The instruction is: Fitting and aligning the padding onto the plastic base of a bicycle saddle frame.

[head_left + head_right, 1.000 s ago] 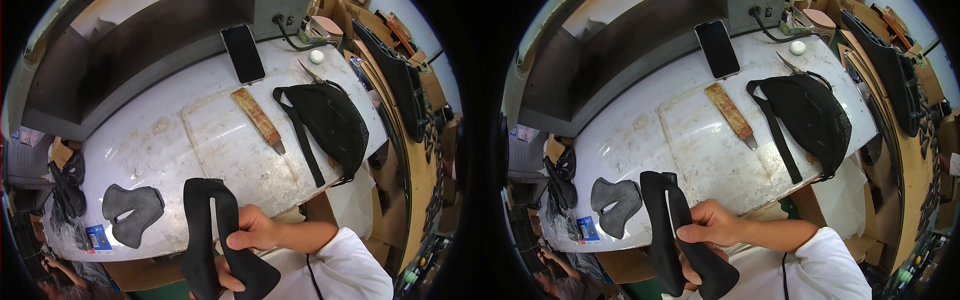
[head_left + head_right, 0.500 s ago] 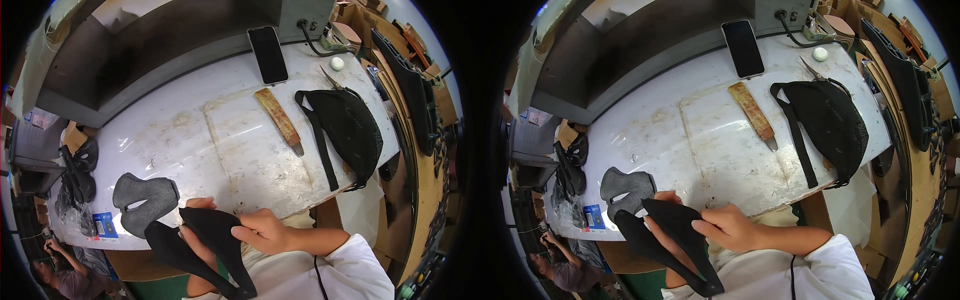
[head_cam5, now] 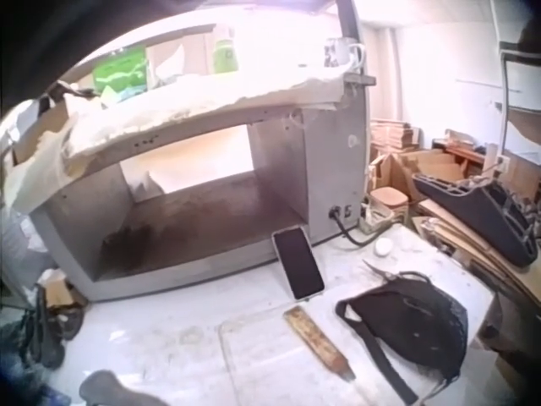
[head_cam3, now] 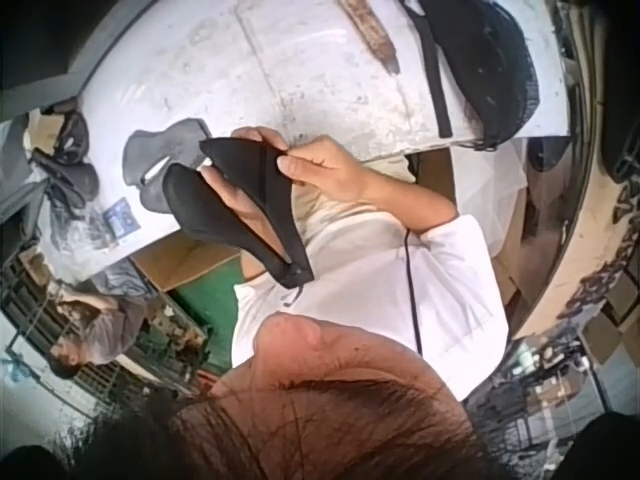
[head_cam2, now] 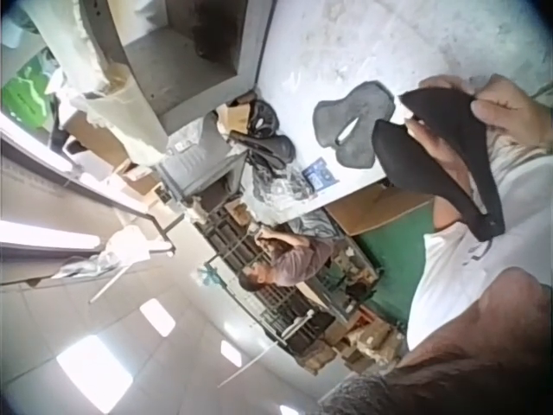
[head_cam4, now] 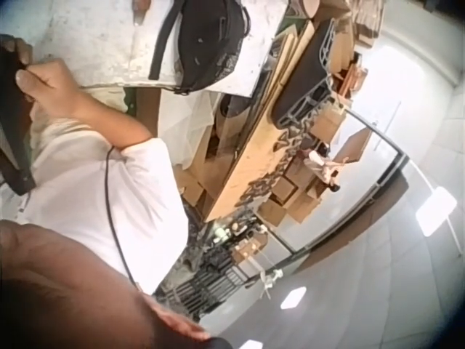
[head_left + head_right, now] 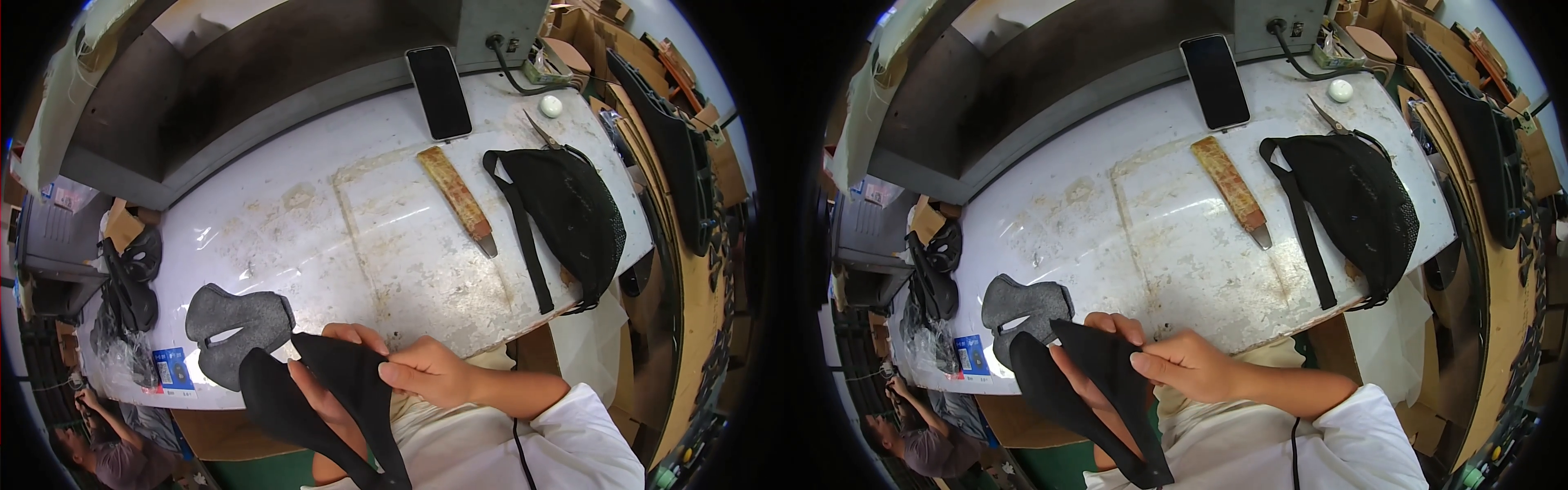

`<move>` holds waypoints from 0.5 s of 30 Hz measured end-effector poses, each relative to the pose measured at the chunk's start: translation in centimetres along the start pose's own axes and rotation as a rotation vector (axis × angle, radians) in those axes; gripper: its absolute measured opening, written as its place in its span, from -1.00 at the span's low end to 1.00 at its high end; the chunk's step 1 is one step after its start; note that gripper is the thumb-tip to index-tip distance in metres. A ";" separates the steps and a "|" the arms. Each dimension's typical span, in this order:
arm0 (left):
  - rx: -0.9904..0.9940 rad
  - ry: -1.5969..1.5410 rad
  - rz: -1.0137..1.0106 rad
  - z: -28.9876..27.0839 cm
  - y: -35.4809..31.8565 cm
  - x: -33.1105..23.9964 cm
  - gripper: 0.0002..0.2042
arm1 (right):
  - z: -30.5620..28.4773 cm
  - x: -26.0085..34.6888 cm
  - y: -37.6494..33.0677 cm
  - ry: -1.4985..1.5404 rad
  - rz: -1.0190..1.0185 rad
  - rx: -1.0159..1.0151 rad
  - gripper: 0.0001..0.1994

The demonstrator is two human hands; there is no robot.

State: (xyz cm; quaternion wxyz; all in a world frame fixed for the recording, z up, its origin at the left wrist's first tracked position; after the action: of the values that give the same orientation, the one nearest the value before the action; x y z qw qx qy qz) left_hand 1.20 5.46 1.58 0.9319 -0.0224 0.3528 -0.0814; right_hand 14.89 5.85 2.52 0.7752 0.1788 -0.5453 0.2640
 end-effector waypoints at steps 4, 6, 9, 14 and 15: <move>-0.099 0.007 0.030 -0.2 0.0 0.3 -0.26 | 0.2 0.7 -0.1 -0.118 -0.100 -0.003 -0.59; -0.174 0.063 0.041 0.5 0.1 0.2 -0.30 | -0.2 0.9 0.0 -0.287 -0.140 -0.087 -0.59; -0.286 0.144 0.055 1.4 0.1 -0.5 -0.31 | -0.5 0.9 0.5 -0.295 -0.124 -0.067 -0.60; -0.303 0.512 0.049 1.4 -0.2 -0.9 -0.07 | -1.2 0.9 0.5 -0.308 -0.094 -0.117 -0.67; -0.305 0.523 0.041 1.7 -0.2 -0.5 -0.04 | -1.3 1.1 0.2 -0.293 -0.081 -0.146 -0.69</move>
State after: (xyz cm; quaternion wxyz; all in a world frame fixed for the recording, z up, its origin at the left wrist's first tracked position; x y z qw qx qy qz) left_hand 1.92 5.32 3.23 0.7968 -0.1334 0.5892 -0.0117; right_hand 16.03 7.00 3.13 0.7084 0.1805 -0.6625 0.1634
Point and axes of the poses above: each hand's wrist, its own y-axis towards the middle knuckle, its own z-axis out of the palm, x = y × z, the point moved 3 cm from there along y, towards the middle knuckle, and after that the axes turned 4 degrees about -z, right-handed, at the moved point
